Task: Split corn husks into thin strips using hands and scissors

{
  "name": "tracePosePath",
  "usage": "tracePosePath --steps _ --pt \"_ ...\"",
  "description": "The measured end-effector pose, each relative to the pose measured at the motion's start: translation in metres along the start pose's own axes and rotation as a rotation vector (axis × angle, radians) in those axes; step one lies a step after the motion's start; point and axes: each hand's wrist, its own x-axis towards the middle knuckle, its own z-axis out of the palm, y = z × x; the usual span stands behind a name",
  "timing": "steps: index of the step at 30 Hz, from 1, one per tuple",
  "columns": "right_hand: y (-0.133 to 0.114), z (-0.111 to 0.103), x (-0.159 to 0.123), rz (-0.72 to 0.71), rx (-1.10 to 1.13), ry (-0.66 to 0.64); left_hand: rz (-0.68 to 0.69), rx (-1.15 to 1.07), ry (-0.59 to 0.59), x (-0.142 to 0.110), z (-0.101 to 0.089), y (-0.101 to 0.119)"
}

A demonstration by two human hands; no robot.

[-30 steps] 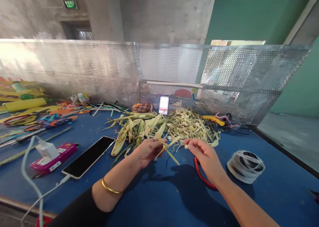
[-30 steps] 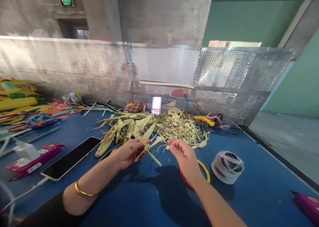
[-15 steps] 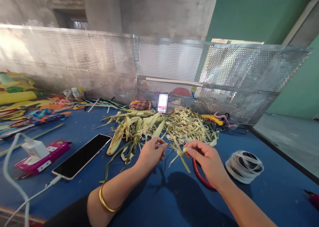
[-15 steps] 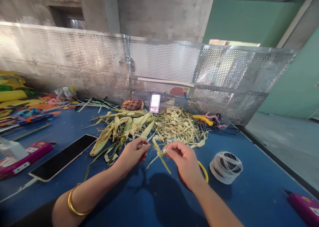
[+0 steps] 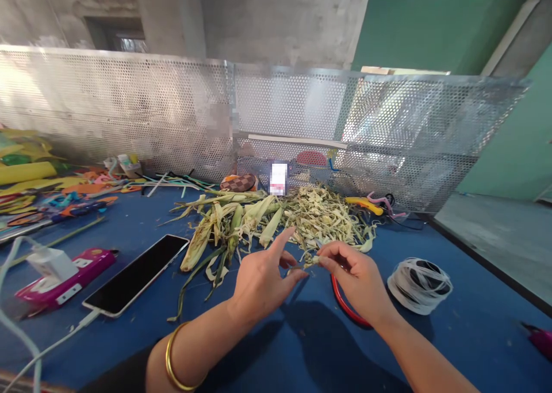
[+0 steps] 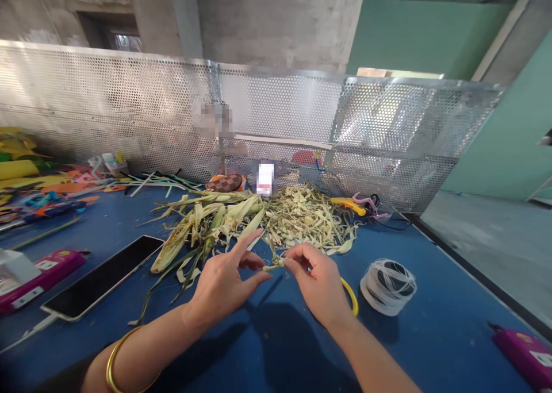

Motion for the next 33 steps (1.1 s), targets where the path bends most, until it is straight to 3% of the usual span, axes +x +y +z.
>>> tracePosePath --steps 2,5,11,15,19,24,28,31,33 --pt "0.000 0.000 0.001 0.079 0.074 0.026 -0.009 0.036 0.062 -0.001 0.002 0.000" --pt "0.002 0.002 0.001 0.166 0.201 0.013 -0.024 -0.038 0.041 0.000 0.005 -0.001" --pt "0.003 0.009 -0.001 0.163 0.232 -0.058 -0.144 -0.432 -0.236 0.003 0.015 -0.007" --pt "0.002 0.008 -0.001 0.133 0.194 -0.098 -0.311 -0.694 -0.265 0.004 0.019 -0.009" --pt "-0.002 0.006 -0.003 0.103 0.109 -0.136 -0.389 -0.786 -0.359 0.002 0.017 -0.003" --pt "-0.005 0.008 -0.003 0.056 0.042 -0.150 -0.583 -0.882 -0.506 0.000 0.015 0.003" --pt "0.000 0.002 -0.002 -0.013 0.045 0.069 -0.685 -0.986 -0.403 0.000 0.017 0.002" --pt "0.000 0.000 -0.004 -0.090 -0.011 0.319 -0.685 -1.037 -0.264 0.002 0.020 0.001" --pt "-0.003 0.004 -0.009 -0.123 -0.037 0.390 -0.665 -1.066 -0.198 0.002 0.023 0.000"
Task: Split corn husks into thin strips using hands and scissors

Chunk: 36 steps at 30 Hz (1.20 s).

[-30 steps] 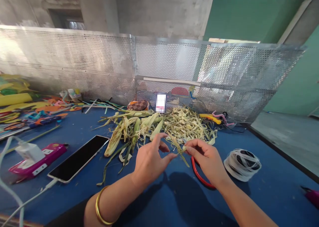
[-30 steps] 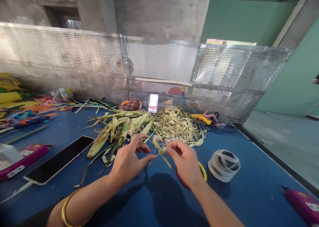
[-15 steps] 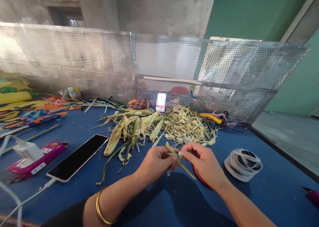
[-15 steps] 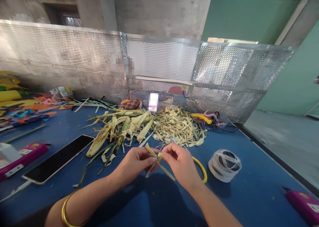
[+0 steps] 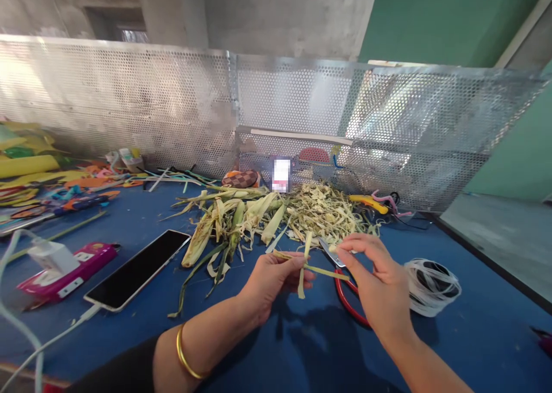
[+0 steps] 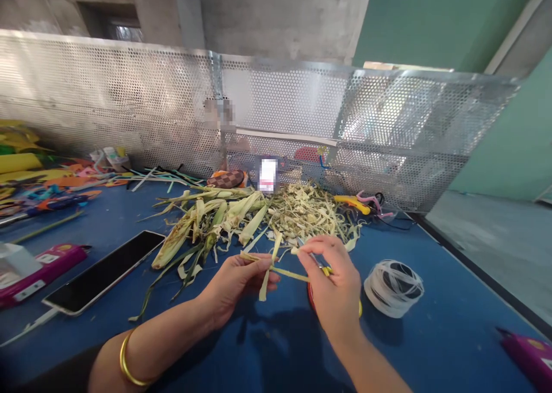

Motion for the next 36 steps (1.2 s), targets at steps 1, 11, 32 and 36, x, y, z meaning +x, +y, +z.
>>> tracePosePath --steps 1,11,32,36 --pt "-0.002 0.003 -0.004 0.001 -0.003 -0.008 0.018 -0.019 -0.003 0.001 0.001 -0.001" --pt "0.008 0.022 -0.016 0.189 0.021 -0.178 0.056 -0.117 -0.082 -0.001 0.005 -0.012" --pt "0.008 0.024 -0.017 0.315 0.075 -0.182 0.025 -0.071 -0.118 -0.003 0.007 -0.010" --pt "0.011 0.019 -0.012 0.293 0.031 -0.289 0.023 -0.019 -0.071 -0.003 0.008 -0.008"
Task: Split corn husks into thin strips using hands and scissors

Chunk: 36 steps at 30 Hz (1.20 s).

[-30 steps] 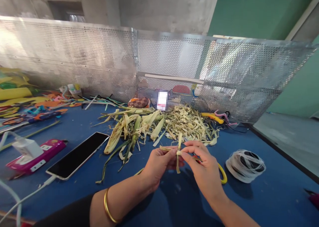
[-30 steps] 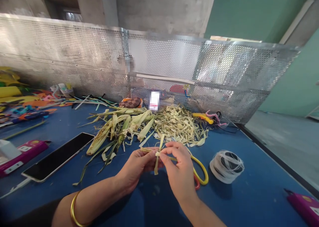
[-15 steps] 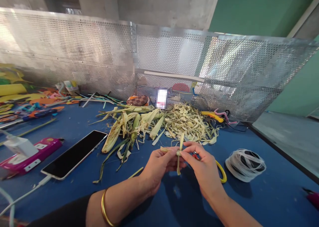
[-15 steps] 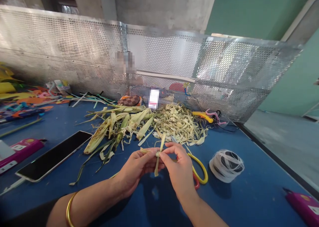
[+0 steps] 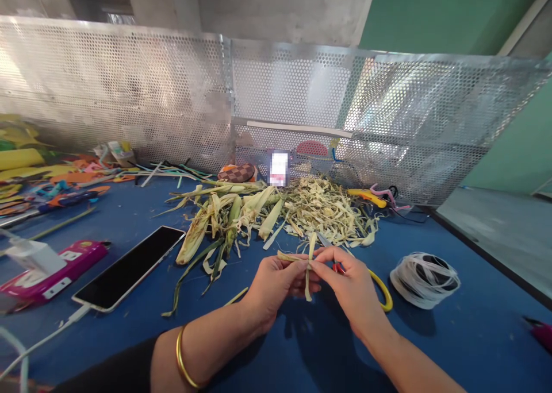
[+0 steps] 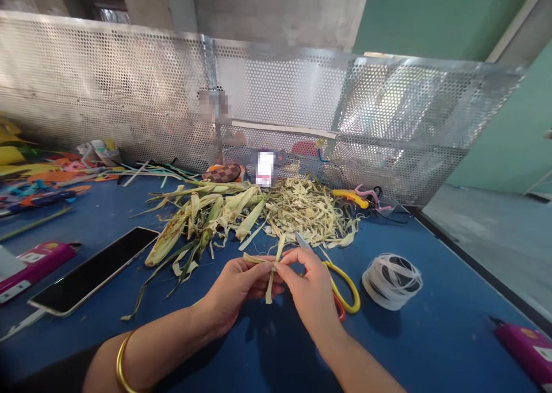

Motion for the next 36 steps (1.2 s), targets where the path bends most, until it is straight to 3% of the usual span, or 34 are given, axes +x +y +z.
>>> tracePosePath --steps 2,8,12,15,19,21,25,29,34,36 --pt "-0.002 -0.006 0.002 -0.106 -0.108 -0.004 -0.002 -0.006 0.020 0.001 -0.001 0.001" --pt "-0.015 -0.017 0.002 -0.758 -0.592 -0.140 0.036 -0.044 0.032 0.002 -0.003 0.002" --pt "-0.018 -0.010 -0.004 -0.858 -0.736 -0.133 0.040 -0.020 0.022 0.000 -0.002 0.003" --pt "-0.016 -0.006 -0.006 -0.791 -0.663 -0.077 0.016 0.034 0.032 -0.002 -0.001 0.004" --pt "-0.010 -0.003 -0.004 -0.457 -0.371 0.078 0.002 0.087 0.027 -0.001 -0.002 0.004" --pt "-0.007 -0.004 -0.003 -0.264 -0.209 0.050 -0.018 0.131 0.018 0.000 -0.002 0.004" --pt "-0.006 -0.007 0.000 0.011 0.004 -0.133 -0.033 0.222 -0.015 0.000 -0.003 0.005" --pt "-0.009 -0.007 0.000 0.032 -0.001 -0.114 0.034 0.338 -0.032 0.000 -0.007 0.006" --pt "-0.013 -0.002 -0.003 0.039 0.046 0.006 0.355 0.636 0.050 0.004 -0.015 0.008" --pt "-0.013 0.000 -0.005 0.024 0.065 0.036 0.410 0.644 0.058 0.005 -0.016 0.009"
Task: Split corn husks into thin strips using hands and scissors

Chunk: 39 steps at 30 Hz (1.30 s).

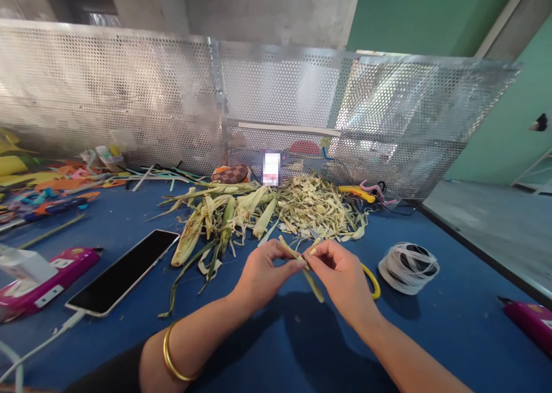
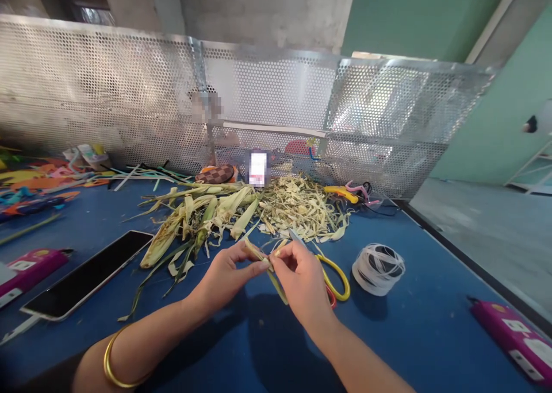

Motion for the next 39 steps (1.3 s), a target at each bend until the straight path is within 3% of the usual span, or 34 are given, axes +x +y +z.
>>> tracePosePath --steps 5,10,16,28,33,39 --pt "0.002 0.003 -0.004 -0.088 -0.045 0.048 -0.085 -0.275 -0.086 0.000 0.004 0.004" --pt "0.005 0.002 -0.003 -0.177 -0.119 0.070 -0.177 -0.476 -0.095 -0.002 0.008 0.007" --pt "0.006 0.002 -0.003 -0.118 -0.121 0.065 -0.259 -0.605 -0.113 -0.004 0.008 0.005" --pt "0.004 0.006 0.001 0.110 0.242 -0.022 -0.261 -0.708 -0.163 -0.005 0.009 0.005" --pt "0.002 0.006 -0.001 0.084 0.388 -0.012 -0.210 -0.654 -0.180 -0.005 0.010 0.007" --pt "-0.001 0.008 -0.002 0.034 0.436 0.020 -0.212 -0.566 -0.113 -0.005 0.010 0.010"
